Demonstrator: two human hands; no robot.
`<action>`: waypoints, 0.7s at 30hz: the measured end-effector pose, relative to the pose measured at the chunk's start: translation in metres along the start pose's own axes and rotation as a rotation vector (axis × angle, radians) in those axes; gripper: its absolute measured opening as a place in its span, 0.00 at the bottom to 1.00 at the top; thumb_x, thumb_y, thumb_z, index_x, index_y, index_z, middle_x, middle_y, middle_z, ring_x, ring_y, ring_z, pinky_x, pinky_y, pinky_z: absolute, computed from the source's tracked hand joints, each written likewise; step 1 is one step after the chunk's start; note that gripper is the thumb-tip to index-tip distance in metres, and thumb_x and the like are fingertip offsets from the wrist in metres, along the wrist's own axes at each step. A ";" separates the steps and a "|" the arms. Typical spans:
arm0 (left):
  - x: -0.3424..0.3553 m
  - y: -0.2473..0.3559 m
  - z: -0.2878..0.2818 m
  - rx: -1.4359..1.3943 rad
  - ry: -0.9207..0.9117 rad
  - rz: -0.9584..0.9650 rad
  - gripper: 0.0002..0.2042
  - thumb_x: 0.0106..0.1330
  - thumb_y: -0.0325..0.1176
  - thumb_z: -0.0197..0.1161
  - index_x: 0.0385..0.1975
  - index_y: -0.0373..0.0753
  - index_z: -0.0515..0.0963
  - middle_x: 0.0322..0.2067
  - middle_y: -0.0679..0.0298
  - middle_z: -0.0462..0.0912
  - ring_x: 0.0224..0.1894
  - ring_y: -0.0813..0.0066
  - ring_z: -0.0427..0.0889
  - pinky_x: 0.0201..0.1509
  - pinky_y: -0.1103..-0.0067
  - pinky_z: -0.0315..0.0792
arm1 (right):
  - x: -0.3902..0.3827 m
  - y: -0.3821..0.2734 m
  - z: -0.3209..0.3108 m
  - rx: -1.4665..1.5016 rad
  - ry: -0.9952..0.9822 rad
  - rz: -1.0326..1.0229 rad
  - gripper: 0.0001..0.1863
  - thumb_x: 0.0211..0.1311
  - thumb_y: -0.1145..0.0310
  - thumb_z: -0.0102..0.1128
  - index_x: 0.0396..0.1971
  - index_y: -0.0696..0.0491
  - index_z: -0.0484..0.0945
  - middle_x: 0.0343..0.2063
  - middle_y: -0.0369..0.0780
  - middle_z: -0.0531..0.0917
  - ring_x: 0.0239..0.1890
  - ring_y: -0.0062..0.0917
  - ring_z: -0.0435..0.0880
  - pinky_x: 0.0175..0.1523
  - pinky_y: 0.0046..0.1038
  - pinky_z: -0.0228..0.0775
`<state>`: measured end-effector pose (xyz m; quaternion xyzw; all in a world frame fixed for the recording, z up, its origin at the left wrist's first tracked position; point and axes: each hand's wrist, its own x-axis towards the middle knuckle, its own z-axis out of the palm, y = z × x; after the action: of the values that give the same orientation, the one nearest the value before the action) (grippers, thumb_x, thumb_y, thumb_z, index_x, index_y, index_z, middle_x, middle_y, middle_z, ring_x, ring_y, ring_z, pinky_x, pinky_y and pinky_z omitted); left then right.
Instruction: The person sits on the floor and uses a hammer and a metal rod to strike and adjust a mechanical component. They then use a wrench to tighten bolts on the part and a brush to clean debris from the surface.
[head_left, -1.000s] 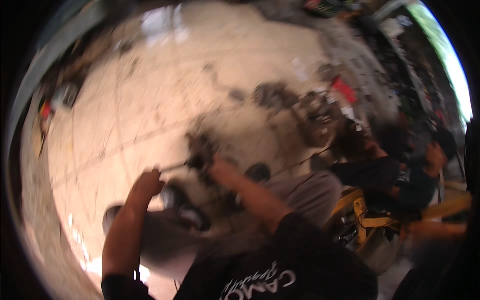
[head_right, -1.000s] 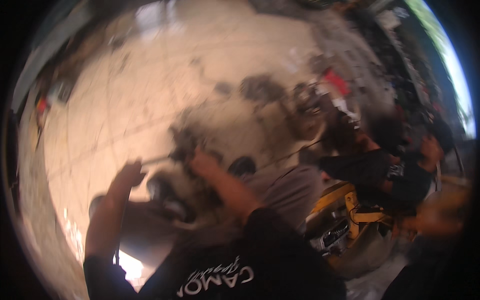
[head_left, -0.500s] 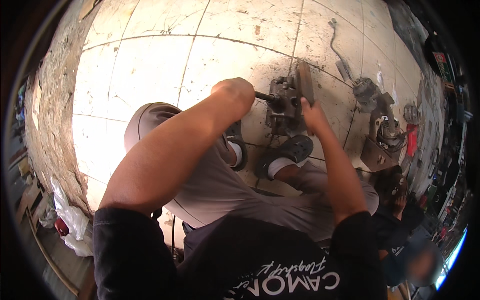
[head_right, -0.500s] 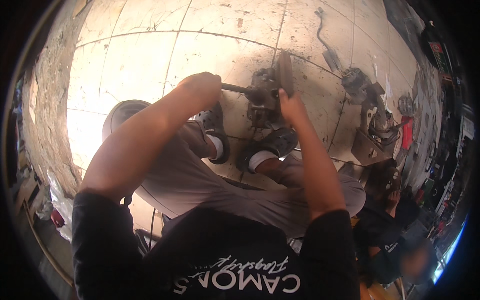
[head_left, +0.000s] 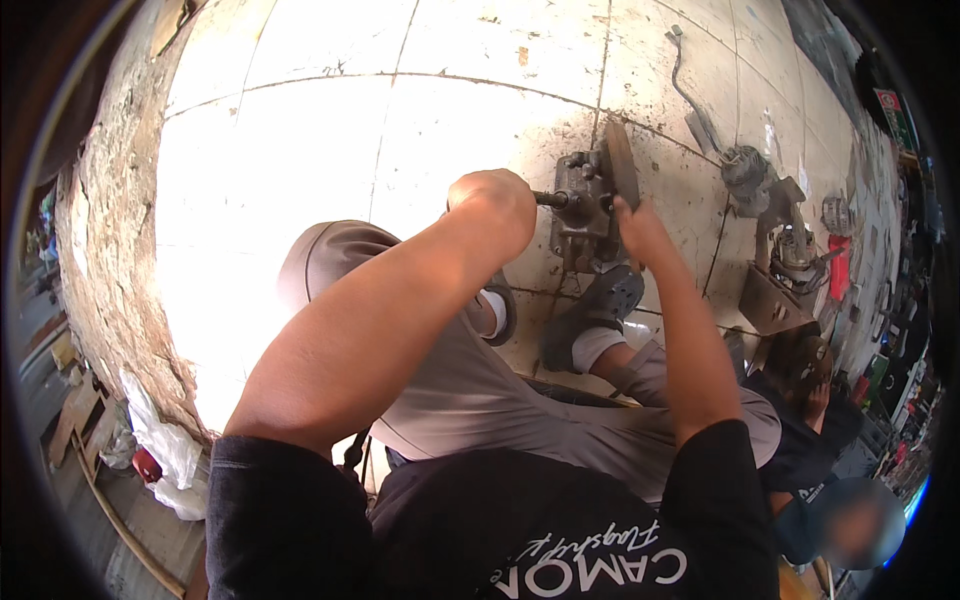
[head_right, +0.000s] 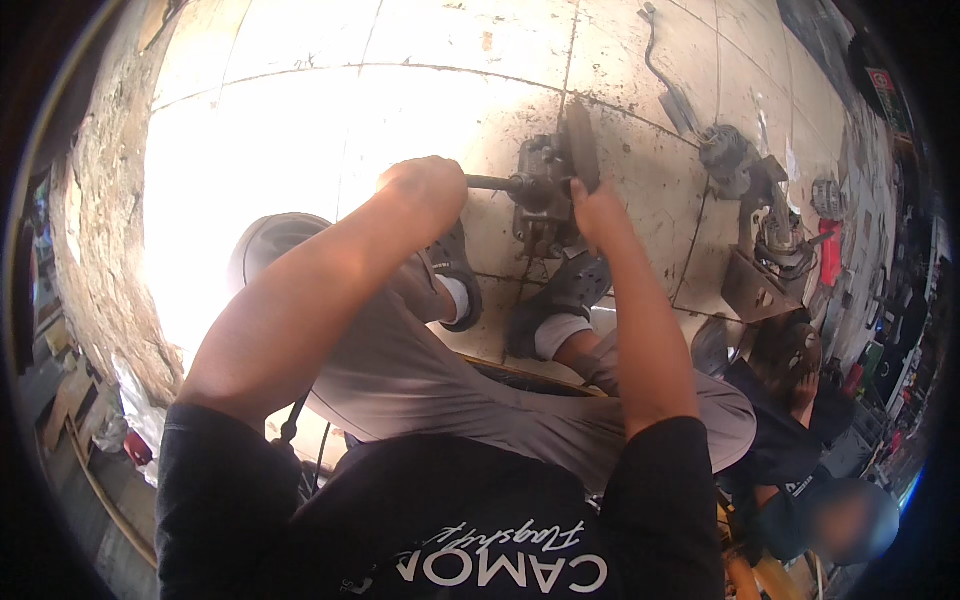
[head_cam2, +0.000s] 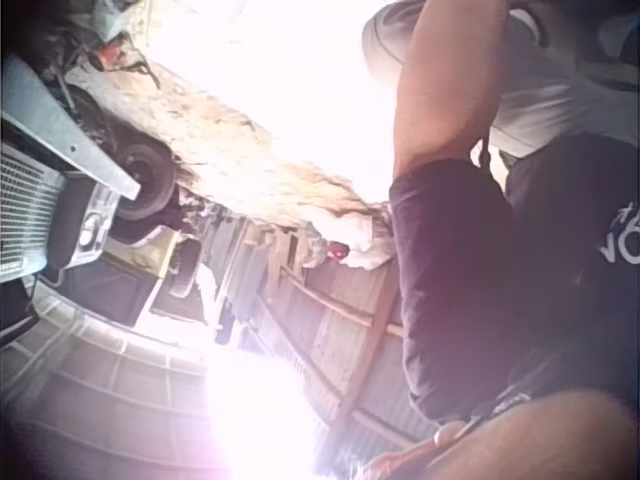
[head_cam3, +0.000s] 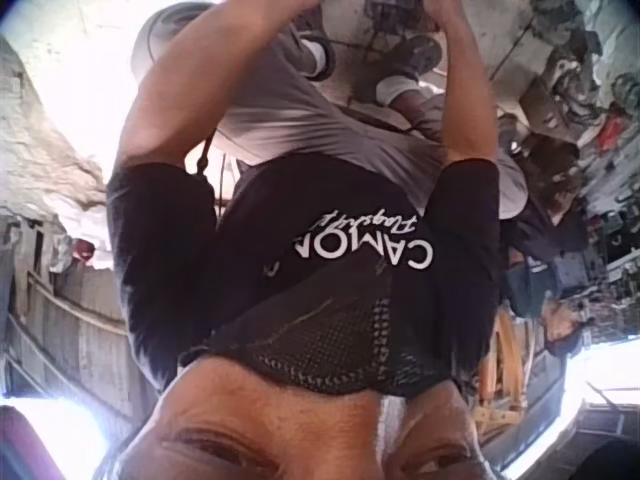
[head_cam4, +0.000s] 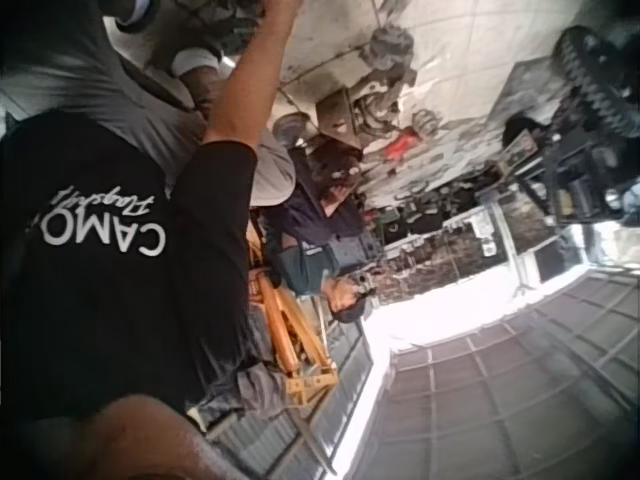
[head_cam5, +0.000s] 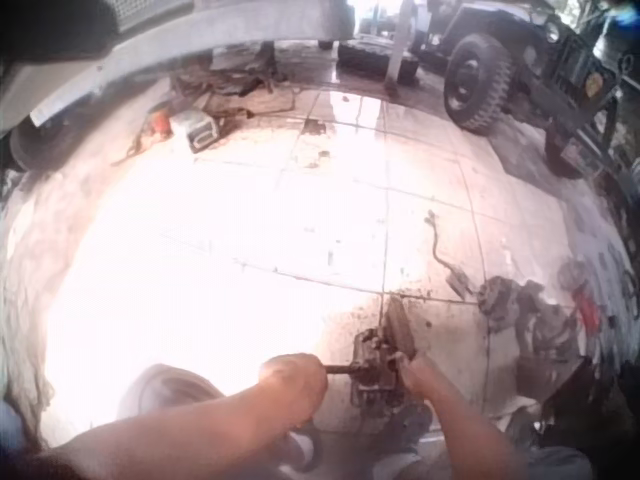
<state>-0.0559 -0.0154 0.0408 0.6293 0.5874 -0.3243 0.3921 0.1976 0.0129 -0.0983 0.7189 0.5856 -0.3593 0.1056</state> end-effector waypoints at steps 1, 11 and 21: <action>-0.001 -0.001 0.001 0.011 0.008 -0.001 0.10 0.58 0.26 0.63 0.39 0.36 0.82 0.40 0.57 0.84 0.42 0.65 0.85 0.41 0.74 0.80 | -0.022 0.010 0.007 -0.034 0.037 -0.025 0.39 0.68 0.41 0.40 0.53 0.69 0.63 0.45 0.65 0.76 0.51 0.57 0.75 0.56 0.47 0.66; 0.006 0.011 -0.013 0.006 0.027 0.045 0.08 0.59 0.25 0.57 0.34 0.38 0.83 0.33 0.58 0.84 0.37 0.65 0.84 0.38 0.71 0.78 | -0.024 0.007 -0.004 -0.172 0.174 -0.015 0.33 0.68 0.43 0.41 0.53 0.61 0.65 0.46 0.59 0.78 0.53 0.53 0.76 0.56 0.48 0.66; 0.021 0.006 0.015 0.046 0.108 0.065 0.12 0.60 0.25 0.59 0.41 0.40 0.83 0.41 0.58 0.83 0.42 0.63 0.83 0.43 0.70 0.78 | -0.025 0.093 -0.050 -0.075 0.245 0.249 0.38 0.64 0.42 0.47 0.57 0.64 0.66 0.50 0.57 0.77 0.55 0.50 0.75 0.58 0.45 0.66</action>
<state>-0.0476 -0.0181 0.0158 0.6735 0.5792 -0.2904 0.3558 0.3014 -0.0053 -0.0714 0.8199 0.5134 -0.2311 0.1038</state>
